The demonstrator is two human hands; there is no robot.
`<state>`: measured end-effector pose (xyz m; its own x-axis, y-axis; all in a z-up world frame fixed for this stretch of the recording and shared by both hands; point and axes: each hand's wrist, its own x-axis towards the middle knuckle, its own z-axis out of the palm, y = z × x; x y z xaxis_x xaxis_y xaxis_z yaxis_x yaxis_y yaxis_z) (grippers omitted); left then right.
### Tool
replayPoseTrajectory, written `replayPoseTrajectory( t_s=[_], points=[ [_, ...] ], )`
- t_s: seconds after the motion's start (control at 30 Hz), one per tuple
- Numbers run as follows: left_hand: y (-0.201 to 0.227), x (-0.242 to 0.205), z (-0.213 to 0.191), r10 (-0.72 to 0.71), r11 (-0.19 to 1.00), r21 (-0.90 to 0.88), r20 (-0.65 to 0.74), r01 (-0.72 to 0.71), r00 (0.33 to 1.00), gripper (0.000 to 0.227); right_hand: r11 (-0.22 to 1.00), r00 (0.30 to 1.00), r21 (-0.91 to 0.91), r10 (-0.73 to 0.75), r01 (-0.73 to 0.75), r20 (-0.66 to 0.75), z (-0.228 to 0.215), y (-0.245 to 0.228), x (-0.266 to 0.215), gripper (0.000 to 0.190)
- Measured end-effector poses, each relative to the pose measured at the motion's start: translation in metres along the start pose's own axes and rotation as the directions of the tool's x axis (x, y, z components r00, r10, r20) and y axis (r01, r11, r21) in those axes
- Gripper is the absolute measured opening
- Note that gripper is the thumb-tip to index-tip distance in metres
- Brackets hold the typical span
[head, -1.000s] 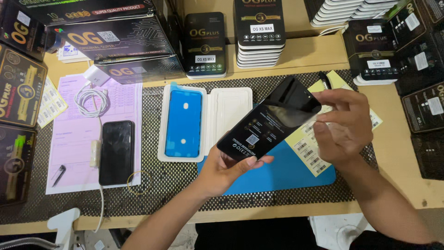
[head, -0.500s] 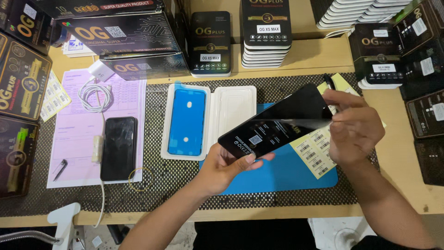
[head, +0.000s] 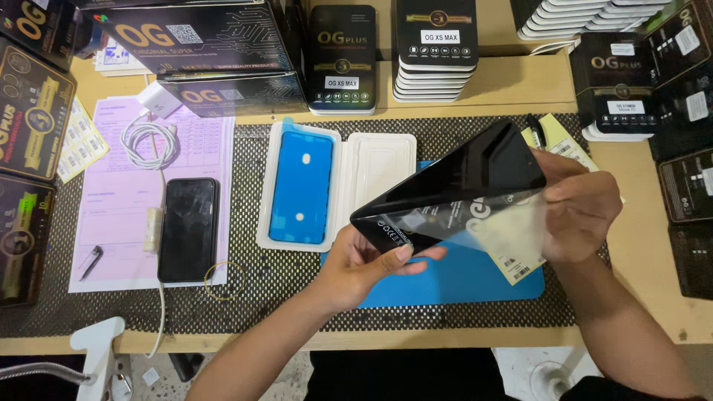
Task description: The person opens a smartphone box, removes the phone, and applies a barcode sticker to the back. They then place the phone back into the box and repeat the process with a second phone.
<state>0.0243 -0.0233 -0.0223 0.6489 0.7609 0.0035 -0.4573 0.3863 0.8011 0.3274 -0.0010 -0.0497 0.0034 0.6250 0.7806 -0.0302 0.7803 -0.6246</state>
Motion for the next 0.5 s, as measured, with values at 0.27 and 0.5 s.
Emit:
replayPoseTrajectory(
  t_s=[0.27,0.5],
  points=[
    [0.007,0.001,0.004,0.018,0.997,0.069,0.032,-0.020,0.999,0.024,0.941,0.990,0.329,0.035,-0.079,0.138,-0.003,0.004,0.005,0.021],
    [0.003,0.003,0.001,0.212,0.959,0.188,0.021,-0.212,0.977,0.071,0.981,0.992,0.189,0.026,-0.049,0.121,-0.002,-0.003,0.002,0.013]
  ],
)
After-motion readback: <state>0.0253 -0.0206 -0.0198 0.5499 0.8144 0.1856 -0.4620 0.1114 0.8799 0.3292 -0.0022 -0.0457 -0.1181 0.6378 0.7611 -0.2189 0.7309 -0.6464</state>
